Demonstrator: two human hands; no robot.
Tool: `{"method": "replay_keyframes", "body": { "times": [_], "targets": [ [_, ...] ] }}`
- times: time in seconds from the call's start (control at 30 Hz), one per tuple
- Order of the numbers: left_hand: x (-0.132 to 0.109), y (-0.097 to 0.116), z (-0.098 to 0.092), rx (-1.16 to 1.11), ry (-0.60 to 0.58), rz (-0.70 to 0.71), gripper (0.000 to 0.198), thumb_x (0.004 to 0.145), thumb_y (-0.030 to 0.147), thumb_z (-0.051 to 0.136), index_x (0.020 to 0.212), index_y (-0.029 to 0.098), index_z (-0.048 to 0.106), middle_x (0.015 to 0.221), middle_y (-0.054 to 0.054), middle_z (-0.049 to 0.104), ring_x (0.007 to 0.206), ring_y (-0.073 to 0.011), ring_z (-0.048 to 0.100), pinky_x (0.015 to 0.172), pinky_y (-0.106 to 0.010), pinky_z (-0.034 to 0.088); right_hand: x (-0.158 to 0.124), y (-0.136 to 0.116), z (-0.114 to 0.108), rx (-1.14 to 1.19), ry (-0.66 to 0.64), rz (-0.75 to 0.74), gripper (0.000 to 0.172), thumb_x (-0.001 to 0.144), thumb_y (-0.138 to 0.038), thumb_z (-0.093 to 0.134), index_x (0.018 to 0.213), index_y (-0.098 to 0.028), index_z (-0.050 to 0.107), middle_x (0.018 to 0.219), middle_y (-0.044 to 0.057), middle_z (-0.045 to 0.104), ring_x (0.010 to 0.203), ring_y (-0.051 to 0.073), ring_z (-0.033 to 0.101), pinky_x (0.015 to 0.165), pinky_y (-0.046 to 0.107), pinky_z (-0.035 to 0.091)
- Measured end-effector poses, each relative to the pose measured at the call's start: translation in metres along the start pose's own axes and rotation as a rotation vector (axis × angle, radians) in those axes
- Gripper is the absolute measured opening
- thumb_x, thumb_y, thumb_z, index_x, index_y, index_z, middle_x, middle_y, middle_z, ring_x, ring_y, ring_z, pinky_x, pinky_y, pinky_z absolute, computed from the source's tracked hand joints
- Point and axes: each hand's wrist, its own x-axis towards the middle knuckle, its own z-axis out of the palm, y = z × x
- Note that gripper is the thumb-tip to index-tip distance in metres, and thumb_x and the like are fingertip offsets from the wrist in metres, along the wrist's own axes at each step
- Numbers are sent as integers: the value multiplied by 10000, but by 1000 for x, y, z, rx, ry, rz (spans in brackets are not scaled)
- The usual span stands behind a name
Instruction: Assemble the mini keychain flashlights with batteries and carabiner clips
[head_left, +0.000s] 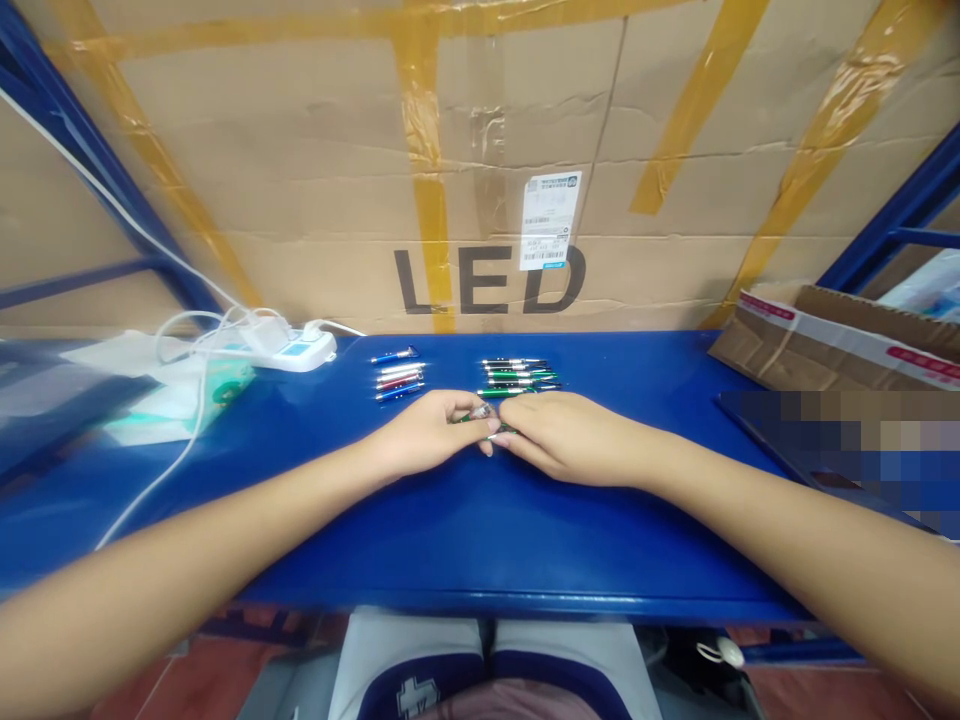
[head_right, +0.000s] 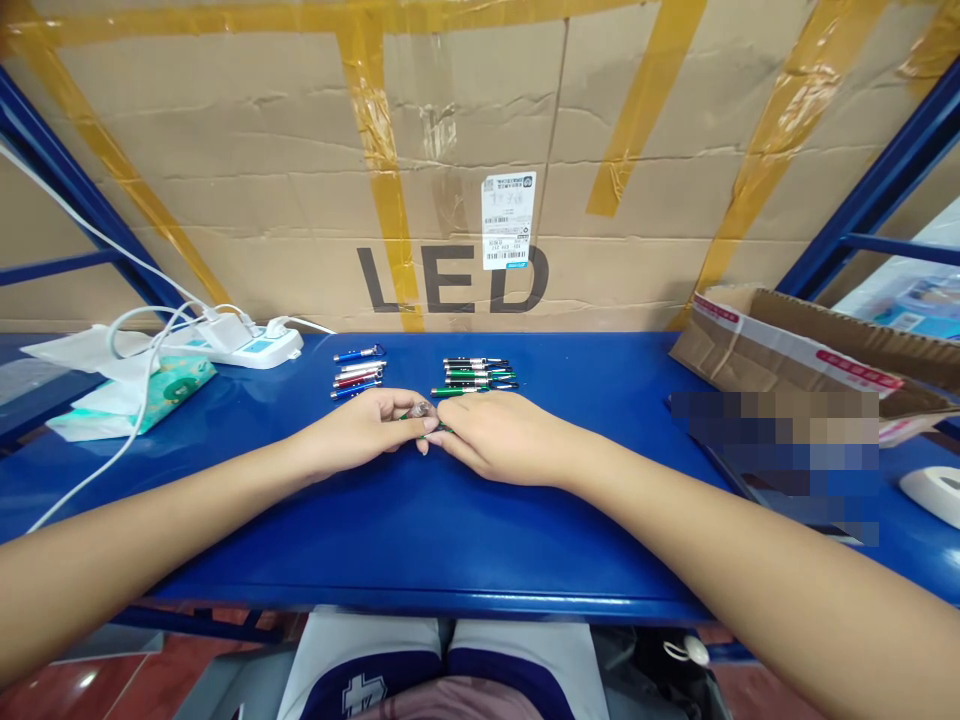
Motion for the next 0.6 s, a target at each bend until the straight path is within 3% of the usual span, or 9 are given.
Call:
{"method": "replay_keyframes", "body": {
  "times": [0.17,0.33,0.6],
  "targets": [
    [0,3,-2,-109,14,-160,350,900,470,618,852,135,705,749,-35,711,528,-75,406,521,-219,277,0,9,-2,-102,42,82,316,1077,-400,389,903,-184,541,893,73,674,730,198,592,666,307,385],
    [-2,2,-2,-75,-38,-97,334,872,449,644,752,137,652,629,17,600,516,-68,388,522,-217,265,-2,7,-2,-42,-37,34,295,1087,-375,345,938,-191,521,903,64,684,724,189,604,664,298,390],
    [-1,-1,0,8,-61,3,326,908,449,594,783,152,639,638,28,547,563,-90,409,541,-230,301,2,-2,0,-136,-79,170,210,1050,-290,382,951,-175,527,843,75,701,668,195,619,594,291,329]
  ]
}}
